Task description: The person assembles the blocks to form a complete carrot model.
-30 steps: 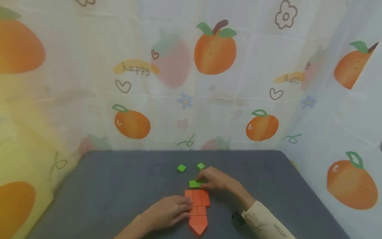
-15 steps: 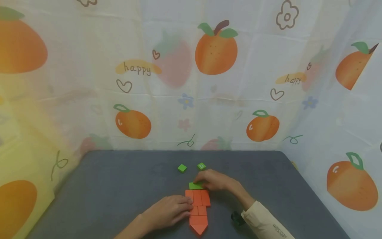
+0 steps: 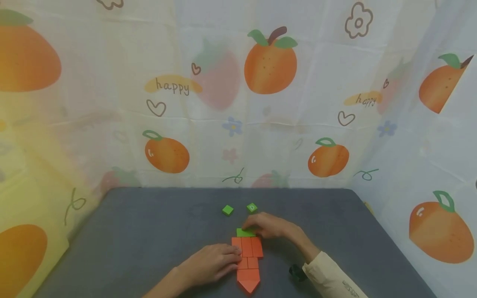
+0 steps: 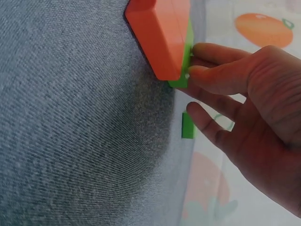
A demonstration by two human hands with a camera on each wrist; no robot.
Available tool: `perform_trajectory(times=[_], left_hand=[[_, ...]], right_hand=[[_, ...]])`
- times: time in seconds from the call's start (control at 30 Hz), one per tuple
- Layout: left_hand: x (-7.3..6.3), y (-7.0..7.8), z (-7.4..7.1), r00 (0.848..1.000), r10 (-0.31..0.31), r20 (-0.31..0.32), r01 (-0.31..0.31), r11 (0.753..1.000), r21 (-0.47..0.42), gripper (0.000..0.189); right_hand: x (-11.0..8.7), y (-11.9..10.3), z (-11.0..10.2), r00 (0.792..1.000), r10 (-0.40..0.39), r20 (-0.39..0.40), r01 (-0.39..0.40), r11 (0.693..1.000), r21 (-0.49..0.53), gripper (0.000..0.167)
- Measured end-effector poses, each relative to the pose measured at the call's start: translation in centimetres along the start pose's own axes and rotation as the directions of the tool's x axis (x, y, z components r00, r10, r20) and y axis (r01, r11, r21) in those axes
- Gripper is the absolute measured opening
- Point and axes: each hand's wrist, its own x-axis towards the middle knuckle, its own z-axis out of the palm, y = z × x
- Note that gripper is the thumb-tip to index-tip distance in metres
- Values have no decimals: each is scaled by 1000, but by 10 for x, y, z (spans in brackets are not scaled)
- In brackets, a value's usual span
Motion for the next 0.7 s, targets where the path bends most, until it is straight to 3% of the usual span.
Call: perform_trajectory(times=[0.13, 0.33, 0.47, 0.53, 0.7], left_hand=[[0, 0, 1, 1000, -1, -2, 1, 1000, 0, 27], [1, -1, 0, 1000, 15, -16, -15, 1000, -2, 26], [1, -2, 0, 1000, 17, -17, -17, 1000, -1, 26], [1, -2, 0, 1000, 15, -11, -15, 1000, -11, 27], [1, -3, 2, 1000, 14, -8, -15, 999, -33, 28]], right_hand=[[-1, 3, -1, 999, 21, -30, -21, 1000, -12, 35], [1, 12, -10, 971, 178, -160, -187, 981, -44, 41], [9, 21, -13, 957, 255, -142, -271, 956, -112, 59], [11, 26, -10, 960, 254, -117, -271, 946, -177, 61], [12, 37, 2, 966, 187, -178, -236, 919, -316, 32]])
